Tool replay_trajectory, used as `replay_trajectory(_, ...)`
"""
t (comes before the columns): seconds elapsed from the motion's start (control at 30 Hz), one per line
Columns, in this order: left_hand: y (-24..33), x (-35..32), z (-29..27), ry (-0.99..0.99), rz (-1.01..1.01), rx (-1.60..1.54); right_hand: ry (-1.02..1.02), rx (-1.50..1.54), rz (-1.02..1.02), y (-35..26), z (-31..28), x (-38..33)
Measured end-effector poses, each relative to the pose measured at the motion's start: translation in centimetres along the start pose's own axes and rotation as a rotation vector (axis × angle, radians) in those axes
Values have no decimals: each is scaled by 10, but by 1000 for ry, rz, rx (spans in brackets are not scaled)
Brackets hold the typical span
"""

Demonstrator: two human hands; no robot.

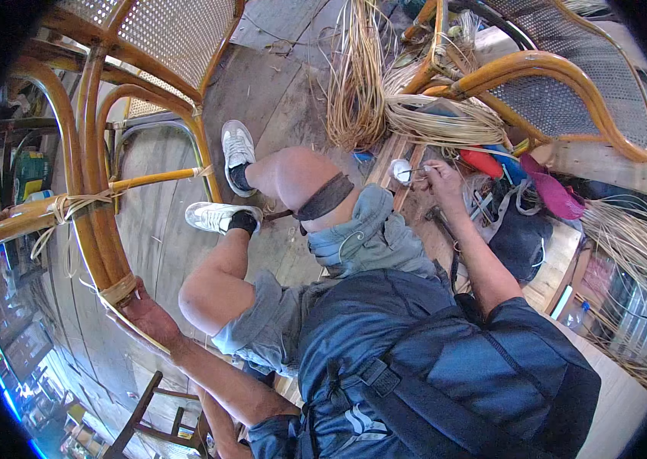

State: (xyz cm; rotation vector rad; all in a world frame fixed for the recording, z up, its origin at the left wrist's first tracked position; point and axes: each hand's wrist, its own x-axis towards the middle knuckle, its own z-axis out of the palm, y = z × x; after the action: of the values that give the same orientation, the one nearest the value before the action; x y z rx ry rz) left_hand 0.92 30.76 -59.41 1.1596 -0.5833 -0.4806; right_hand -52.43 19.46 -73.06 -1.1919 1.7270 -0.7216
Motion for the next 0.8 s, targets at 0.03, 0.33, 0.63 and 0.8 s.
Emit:
replay_trajectory(0.03, 0, 0, -1, -38, 11, 27, 10, 78, 30, -2, -2, 1)
replay_trajectory(0.33, -12, 2, -19, -8, -5, -34, 55, -63, 33, -4, -7, 1)
replay_trajectory(0.63, 5, -4, 26, 183, -9, -176, -102, 410, -176, -207, 16, 20)
replay_trajectory(0.8, 15, -2, 39, 223, -9, -258, -497, 492, -764, -386, 119, -29)
